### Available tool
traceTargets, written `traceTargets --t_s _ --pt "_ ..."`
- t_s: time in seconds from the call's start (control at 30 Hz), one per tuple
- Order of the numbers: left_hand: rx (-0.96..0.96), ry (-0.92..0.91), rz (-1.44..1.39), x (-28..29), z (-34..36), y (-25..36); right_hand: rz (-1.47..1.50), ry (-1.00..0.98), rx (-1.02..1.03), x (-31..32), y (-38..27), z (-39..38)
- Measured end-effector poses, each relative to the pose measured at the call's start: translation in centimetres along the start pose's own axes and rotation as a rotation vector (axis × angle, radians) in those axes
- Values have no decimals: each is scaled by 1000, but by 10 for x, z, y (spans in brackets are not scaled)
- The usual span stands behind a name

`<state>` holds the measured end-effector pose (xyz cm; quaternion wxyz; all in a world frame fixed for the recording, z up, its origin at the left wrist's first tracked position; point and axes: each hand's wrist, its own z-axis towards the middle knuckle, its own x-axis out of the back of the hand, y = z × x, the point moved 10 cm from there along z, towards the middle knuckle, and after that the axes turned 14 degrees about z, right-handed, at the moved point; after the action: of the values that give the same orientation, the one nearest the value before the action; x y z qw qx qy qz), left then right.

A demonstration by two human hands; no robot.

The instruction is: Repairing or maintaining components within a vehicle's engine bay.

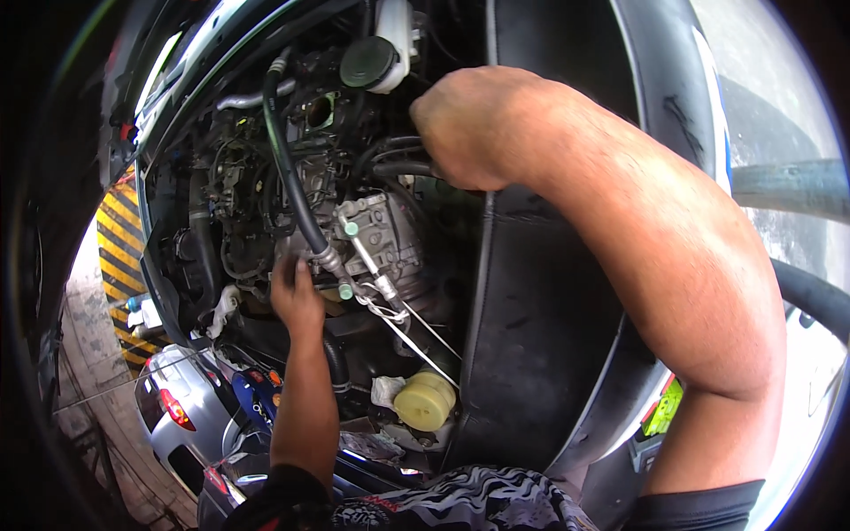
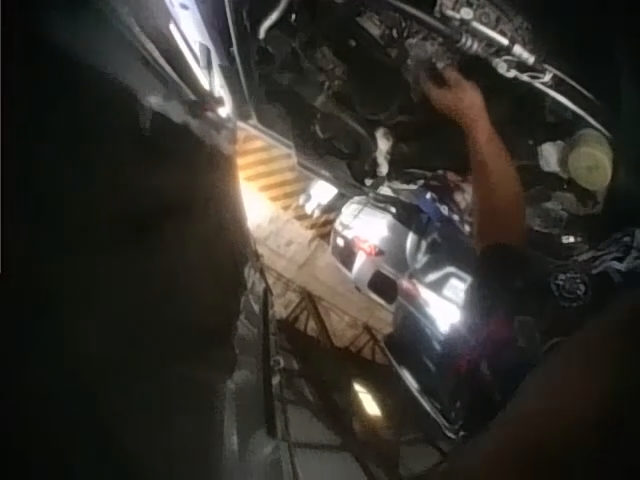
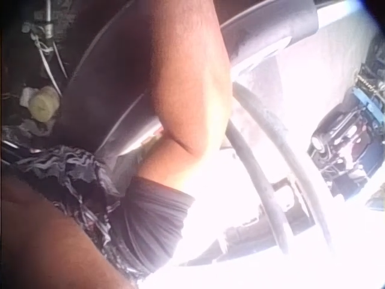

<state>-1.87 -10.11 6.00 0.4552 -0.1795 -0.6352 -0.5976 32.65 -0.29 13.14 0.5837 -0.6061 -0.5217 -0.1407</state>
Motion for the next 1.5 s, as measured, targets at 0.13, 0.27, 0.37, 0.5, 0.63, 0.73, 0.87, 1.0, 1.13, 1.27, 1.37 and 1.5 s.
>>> traceTargets --t_s 0.13,0.27,0.37,0.5,0.63,0.73,0.87,1.0,1.13,1.27,1.37,1.5 --pt "-327 -95 383 -58 85 63 -37 -16 -28 1 0 0" --pt "-574 -124 991 -109 146 101 5 -77 -54 -2 5 1" --pt "-546 -296 1137 -133 165 93 -23 -84 -77 -2 10 1" --pt "-540 -373 1177 -137 169 78 -8 -92 -63 -4 8 1" --pt "-578 -387 1151 -143 182 61 -34 -110 -77 -4 8 0" --pt "-603 -362 1073 -150 202 53 -30 -101 -74 -4 8 0" --pt "-576 -505 907 -159 219 49 -24 -63 -35 -3 5 0" --pt "-849 -801 1422 -181 197 41 -2 -50 -29 0 5 -1" --pt "-291 -653 839 -155 220 49 -10 -2 2 4 -1 -1" --pt "-468 -514 917 -145 213 67 -9 56 69 10 -10 -2" --pt "-522 -531 988 -146 202 63 -2 89 76 16 -11 -3" --pt "-501 -470 861 -144 204 65 -9 -21 11 6 -7 0"
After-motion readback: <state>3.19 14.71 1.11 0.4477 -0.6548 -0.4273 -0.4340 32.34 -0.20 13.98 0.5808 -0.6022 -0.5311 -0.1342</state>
